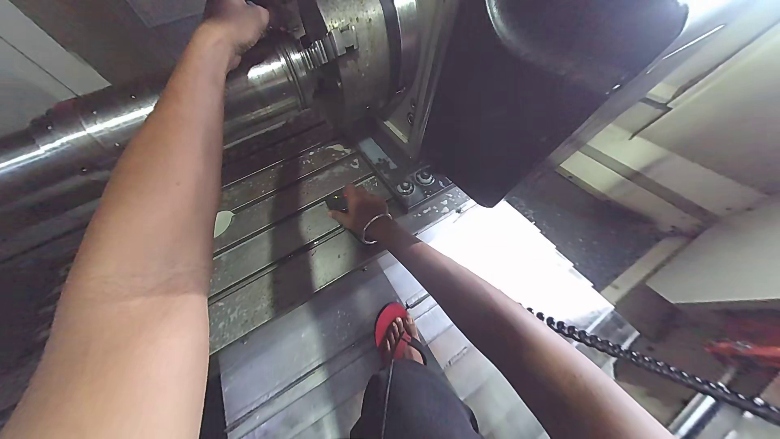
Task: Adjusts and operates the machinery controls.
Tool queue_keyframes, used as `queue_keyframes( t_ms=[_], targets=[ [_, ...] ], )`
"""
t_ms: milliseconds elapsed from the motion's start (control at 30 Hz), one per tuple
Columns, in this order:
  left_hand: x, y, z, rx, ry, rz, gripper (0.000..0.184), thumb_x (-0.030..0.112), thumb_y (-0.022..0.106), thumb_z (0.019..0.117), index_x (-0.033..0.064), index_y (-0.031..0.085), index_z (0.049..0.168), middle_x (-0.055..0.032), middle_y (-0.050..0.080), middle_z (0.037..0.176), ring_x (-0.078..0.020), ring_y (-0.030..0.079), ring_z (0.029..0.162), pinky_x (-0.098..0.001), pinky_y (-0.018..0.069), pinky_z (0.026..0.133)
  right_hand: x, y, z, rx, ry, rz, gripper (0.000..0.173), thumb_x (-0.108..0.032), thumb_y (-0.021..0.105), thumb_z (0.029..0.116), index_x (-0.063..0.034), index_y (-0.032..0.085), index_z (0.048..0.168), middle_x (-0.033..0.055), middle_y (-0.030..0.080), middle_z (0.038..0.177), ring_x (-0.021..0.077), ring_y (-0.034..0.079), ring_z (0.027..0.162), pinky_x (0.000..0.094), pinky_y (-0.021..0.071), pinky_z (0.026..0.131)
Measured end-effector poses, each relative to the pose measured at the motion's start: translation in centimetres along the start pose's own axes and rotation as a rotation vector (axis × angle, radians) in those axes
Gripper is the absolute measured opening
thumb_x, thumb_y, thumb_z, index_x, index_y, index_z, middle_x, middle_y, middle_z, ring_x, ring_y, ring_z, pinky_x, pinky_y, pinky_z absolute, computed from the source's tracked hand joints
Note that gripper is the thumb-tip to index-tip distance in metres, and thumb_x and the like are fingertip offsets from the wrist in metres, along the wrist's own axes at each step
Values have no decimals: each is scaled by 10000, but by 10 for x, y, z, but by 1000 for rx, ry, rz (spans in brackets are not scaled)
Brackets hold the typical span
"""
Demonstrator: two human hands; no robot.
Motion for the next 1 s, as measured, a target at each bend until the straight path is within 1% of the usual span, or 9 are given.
queue_keyframes(
  t_ms=[100, 267, 467, 567, 633, 700, 767, 900, 1000],
  targets=[
    [4, 0, -4, -4, 12, 1, 303, 115, 617, 941, 67, 651, 1239, -112, 661, 1200, -142, 640, 1055, -385, 520, 951, 0, 0, 0, -3, -3, -2, 806, -669, 639, 907, -88, 498, 1447, 198, 603, 1359, 376, 659, 1150, 577, 546, 907],
    [-2, 0, 1, -16, -9, 8, 311, 137, 562, 974, 86, 648, 1268, -124, 648, 1250, -166, 629, 1099, -408, 504, 976, -2, 1, -1, -18, -1, -10, 782, -631, 641, 928, -89, 482, 1469, 204, 594, 1372, 387, 654, 1158, 577, 543, 913],
    [2, 0, -3, -9, 9, -45, 279, 155, 647, 959, 84, 652, 1229, -83, 655, 1203, -114, 631, 1061, -349, 519, 955, -3, 1, 0, -16, 12, -14, 687, -534, 626, 977, -101, 476, 1488, 203, 584, 1396, 394, 648, 1179, 592, 538, 922],
    [3, 0, -3, -1, 7, -35, 276, 170, 662, 950, 96, 663, 1216, -91, 656, 1205, -137, 623, 1084, -381, 503, 971, -3, 0, -2, -6, 8, -16, 668, -531, 622, 980, -97, 493, 1472, 205, 595, 1378, 392, 658, 1159, 583, 544, 918],
    [2, 1, -1, 0, 13, -41, 313, 157, 662, 948, 79, 644, 1251, -102, 651, 1233, -146, 627, 1113, -382, 508, 992, -3, 0, -1, -9, 10, -17, 671, -535, 623, 979, -98, 493, 1471, 205, 595, 1379, 390, 659, 1158, 584, 544, 915],
    [4, 1, -2, 9, 14, -35, 341, 144, 681, 934, 51, 630, 1258, -128, 647, 1228, -170, 632, 1102, -400, 513, 986, -3, 1, 0, -17, 16, -17, 678, -538, 622, 978, -101, 484, 1478, 205, 589, 1388, 392, 659, 1156, 589, 543, 915],
    [6, 2, -5, 7, 6, 1, 366, 136, 670, 935, 36, 615, 1283, -155, 640, 1249, -208, 629, 1126, -439, 506, 996, -4, 1, 0, -22, 23, -22, 687, -545, 620, 977, -104, 476, 1484, 203, 586, 1392, 394, 661, 1150, 589, 543, 912],
    [3, 3, 0, 16, -3, 68, 367, 121, 646, 941, 52, 620, 1301, -187, 623, 1305, -268, 604, 1208, -509, 468, 1043, -3, -1, -1, -23, 25, -22, 682, -542, 623, 975, -99, 483, 1473, 205, 591, 1383, 392, 657, 1161, 585, 543, 920],
    [3, 2, 0, 29, -2, 124, 344, 152, 645, 948, 37, 632, 1271, -190, 634, 1277, -274, 608, 1191, -509, 461, 1040, -3, -1, -1, -12, 21, -19, 683, -535, 629, 973, -99, 484, 1480, 211, 594, 1377, 396, 655, 1165, 588, 541, 921]
  ],
)
Point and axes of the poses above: each hand's wrist, its own z-axis towards the middle knuckle, its own y-axis out of the palm, x = y × z, the point moved 8 cm from there along z, towards the middle knuckle
